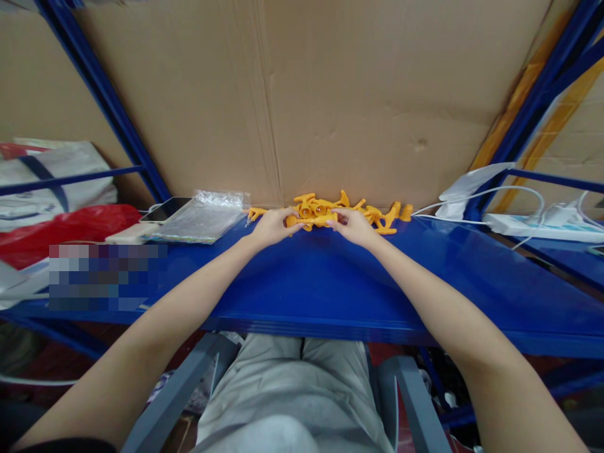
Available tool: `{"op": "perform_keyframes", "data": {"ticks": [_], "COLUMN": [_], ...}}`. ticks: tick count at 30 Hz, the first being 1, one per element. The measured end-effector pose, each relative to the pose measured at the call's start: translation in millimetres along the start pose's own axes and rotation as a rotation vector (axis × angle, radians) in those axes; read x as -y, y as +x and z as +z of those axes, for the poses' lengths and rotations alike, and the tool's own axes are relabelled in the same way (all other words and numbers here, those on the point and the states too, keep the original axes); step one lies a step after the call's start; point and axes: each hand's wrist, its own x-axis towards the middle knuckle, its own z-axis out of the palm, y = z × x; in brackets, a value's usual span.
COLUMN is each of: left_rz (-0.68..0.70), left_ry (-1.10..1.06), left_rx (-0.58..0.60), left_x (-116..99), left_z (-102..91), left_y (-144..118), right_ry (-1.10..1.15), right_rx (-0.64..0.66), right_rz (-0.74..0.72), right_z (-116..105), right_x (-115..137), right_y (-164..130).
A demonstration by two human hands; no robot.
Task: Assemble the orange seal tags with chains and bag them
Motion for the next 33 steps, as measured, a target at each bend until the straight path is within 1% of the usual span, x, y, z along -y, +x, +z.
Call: {"op": "perform_keyframes", "data": {"ticks": [4, 7, 9, 13, 16, 19, 24, 29, 33], "left_rz": [0.008, 0.007, 0.006, 0.019, 0.025, 0.038, 0.061, 0.048, 0.024], "left_ry": [-0.011, 0.004, 0.017, 0.039, 0.036, 0.009, -0.047, -0.077, -0.084], "left_rx": [-0.017, -0.018, -0.015, -0.015, -0.026, -0.045, -0.088, -0.09, -0.094], "left_x": [1, 3, 4, 4, 3, 3, 4, 4, 5], "left_z": [0.9, 1.4, 1.3, 0.8, 1.3, 3.1, 5.3, 5.7, 5.5], "left_y": [1, 1, 1, 0, -1, -1, 0, 0, 1], "right_ry": [0.169, 0.228, 0.258, 0.316, 0.354, 0.394, 0.35, 0.295, 0.364], "right_rx": [0.072, 0.158, 0.181, 0.178, 0.196, 0.184, 0.163, 0.2, 0.221], "right_rz": [0.089, 0.113, 0.116, 0.18, 0.254, 0.313, 0.409, 0.44, 0.415], "right_z": [-3, -10, -14, -15, -13, -10, -8, -8, -11], "right_x": [-3, -1, 1, 8, 14, 19, 21, 17, 17], "right_y": [1, 0, -1, -3, -5, -6, -5, -4, -3]}}
